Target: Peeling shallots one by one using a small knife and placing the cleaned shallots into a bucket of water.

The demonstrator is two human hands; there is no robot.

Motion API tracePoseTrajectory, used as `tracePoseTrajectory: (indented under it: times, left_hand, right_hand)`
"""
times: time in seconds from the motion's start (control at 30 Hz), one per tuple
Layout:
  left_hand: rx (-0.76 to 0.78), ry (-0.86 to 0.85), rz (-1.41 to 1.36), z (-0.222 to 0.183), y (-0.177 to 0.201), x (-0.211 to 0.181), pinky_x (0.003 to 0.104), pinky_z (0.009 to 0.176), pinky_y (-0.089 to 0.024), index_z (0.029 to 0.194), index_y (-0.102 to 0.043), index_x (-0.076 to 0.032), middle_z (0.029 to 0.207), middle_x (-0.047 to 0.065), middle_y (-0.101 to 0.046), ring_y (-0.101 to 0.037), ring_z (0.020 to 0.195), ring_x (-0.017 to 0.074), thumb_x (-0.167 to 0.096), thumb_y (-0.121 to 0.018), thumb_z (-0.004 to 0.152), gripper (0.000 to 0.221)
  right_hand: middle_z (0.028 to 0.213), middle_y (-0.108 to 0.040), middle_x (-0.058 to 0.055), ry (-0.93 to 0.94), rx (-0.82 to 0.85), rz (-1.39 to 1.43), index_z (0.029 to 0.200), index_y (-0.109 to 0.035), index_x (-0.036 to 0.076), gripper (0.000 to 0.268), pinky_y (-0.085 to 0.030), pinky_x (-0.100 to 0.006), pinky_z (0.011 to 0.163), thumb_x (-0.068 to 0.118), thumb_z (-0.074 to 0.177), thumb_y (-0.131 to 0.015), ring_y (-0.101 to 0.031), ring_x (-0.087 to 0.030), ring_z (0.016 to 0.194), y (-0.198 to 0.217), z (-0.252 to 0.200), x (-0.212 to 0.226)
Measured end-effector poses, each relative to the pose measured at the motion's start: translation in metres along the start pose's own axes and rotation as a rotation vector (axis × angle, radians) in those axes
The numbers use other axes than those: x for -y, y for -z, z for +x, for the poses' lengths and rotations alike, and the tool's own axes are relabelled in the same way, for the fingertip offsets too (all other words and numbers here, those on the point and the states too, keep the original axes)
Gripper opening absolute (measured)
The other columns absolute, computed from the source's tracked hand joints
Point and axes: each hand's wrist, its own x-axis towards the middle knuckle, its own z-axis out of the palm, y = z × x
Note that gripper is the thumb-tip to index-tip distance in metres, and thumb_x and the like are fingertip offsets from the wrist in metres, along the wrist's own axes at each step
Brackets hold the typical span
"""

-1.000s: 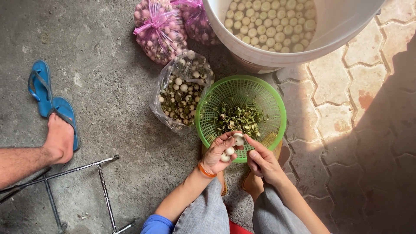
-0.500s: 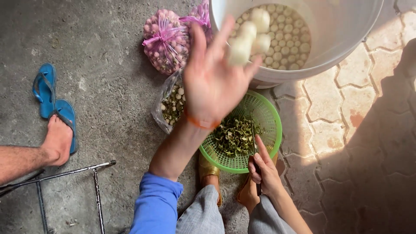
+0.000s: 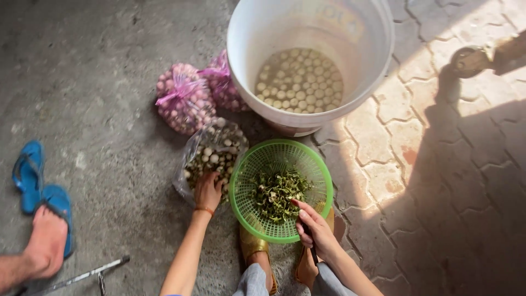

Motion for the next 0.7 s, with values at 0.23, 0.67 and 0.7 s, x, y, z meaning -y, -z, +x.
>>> tracePoseTrajectory:
  times: [0.23,0.67,0.7]
  left_hand:
    - [-0.017,-0.004,0.028,-0.016,-0.014,0.022,0.050,0.085,-0.054,0.125,-0.064,-0.008,0.120,0.016,-0.060,-0.063,0.107,0.0380,-0.009,-0.064,0.091,0.034]
    - [-0.268,-0.232,0.197,0.005,-0.019,0.068,0.042,0.095,-0.051,0.114,-0.070,-0.009,0.121,0.015,-0.063,-0.064,0.108,0.0345,-0.003,-0.065,0.079,0.036]
    - [-0.253,-0.276,0.184,0.004,-0.006,0.049,0.042,0.095,-0.051,0.114,-0.070,-0.009,0.121,0.015,-0.063,-0.064,0.108,0.0345,-0.003,-0.065,0.079,0.036]
  right_hand:
    - [0.068,-0.055,-0.005,-0.027,0.041,-0.093,0.164,-0.028,0.032,0.066,-0.027,-0.021,0.034,0.027,0.103,-0.052,-0.033,-0.008,0.041,-0.014,0.009,0.000]
    - [0.066,-0.058,0.002,-0.064,0.061,-0.197,0.166,-0.031,0.025,0.069,-0.024,-0.020,0.038,0.033,0.102,-0.057,-0.035,-0.005,0.045,-0.027,0.007,-0.007]
    - [0.066,-0.058,0.002,-0.038,0.026,-0.178,0.166,-0.031,0.025,0.069,-0.024,-0.020,0.038,0.033,0.102,-0.057,-0.035,-0.005,0.045,-0.023,0.006,-0.010]
